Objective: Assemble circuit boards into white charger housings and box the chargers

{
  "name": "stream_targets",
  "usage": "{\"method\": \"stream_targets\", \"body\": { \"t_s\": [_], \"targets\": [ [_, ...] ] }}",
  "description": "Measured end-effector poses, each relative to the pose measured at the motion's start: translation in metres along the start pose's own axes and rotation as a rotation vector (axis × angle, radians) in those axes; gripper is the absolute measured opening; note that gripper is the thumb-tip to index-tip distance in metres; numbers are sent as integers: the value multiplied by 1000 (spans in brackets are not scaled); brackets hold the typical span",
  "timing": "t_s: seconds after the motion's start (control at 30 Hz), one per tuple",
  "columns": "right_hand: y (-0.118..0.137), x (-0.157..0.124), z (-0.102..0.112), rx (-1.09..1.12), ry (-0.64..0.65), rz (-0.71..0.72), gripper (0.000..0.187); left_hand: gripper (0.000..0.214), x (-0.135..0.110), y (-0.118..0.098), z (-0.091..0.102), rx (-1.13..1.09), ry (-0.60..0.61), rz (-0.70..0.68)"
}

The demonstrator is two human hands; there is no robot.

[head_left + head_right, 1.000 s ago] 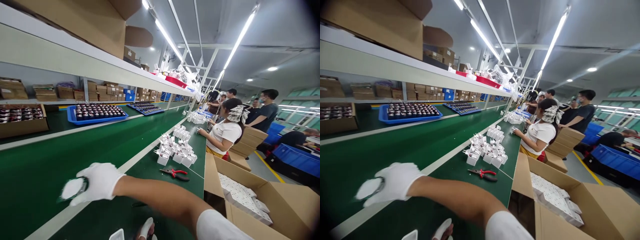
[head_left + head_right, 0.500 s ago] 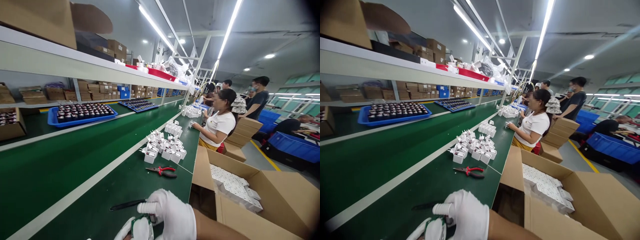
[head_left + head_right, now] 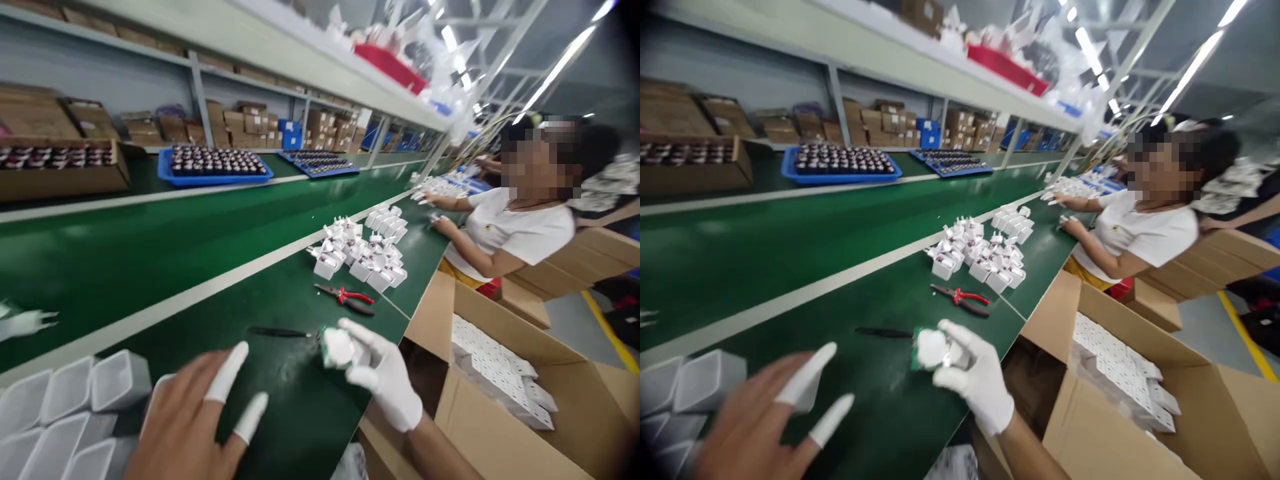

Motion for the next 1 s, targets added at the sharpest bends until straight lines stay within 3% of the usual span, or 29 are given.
{"method": "stream_targets", "body": {
  "t_s": [0.07,0.13,0.23,0.37,0.5,0.6,0.7,0.83,1.0],
  "targets": [
    [-1,7,7,106,-83,-26,72,24,0,9,17,402,-87,-139],
    [-3,13,5,192,-79,-29,63,23,-1,24,21,586,-88,-191],
    [-9,16,-6,302,2,-69,48,22,-2,31,22,544,-85,-234],
    [-13,15,-13,333,87,-114,48,20,-7,2,18,412,-114,-331],
    [-6,13,-2,190,80,-72,60,23,-15,-33,-20,302,50,-390],
    [3,9,14,17,-20,-38,73,28,-17,-37,-55,236,182,-310],
    [4,3,18,-51,-58,-86,78,23,-13,-29,-76,131,218,-241],
    [-3,3,17,-1,-55,-143,82,60,3,1,-83,-77,161,-7],
    [-2,-3,12,-27,-26,-103,77,71,7,22,-83,-169,220,199]
  ]
}}
Point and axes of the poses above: each hand's wrist, its own x-axis towards the middle knuckle, its own z-axis out of the back of the hand, y = z × x, the point moved 9 cm from there along x, towards the middle knuckle, and after that the axes turned 8 degrees about z, right-handed, at the moved point
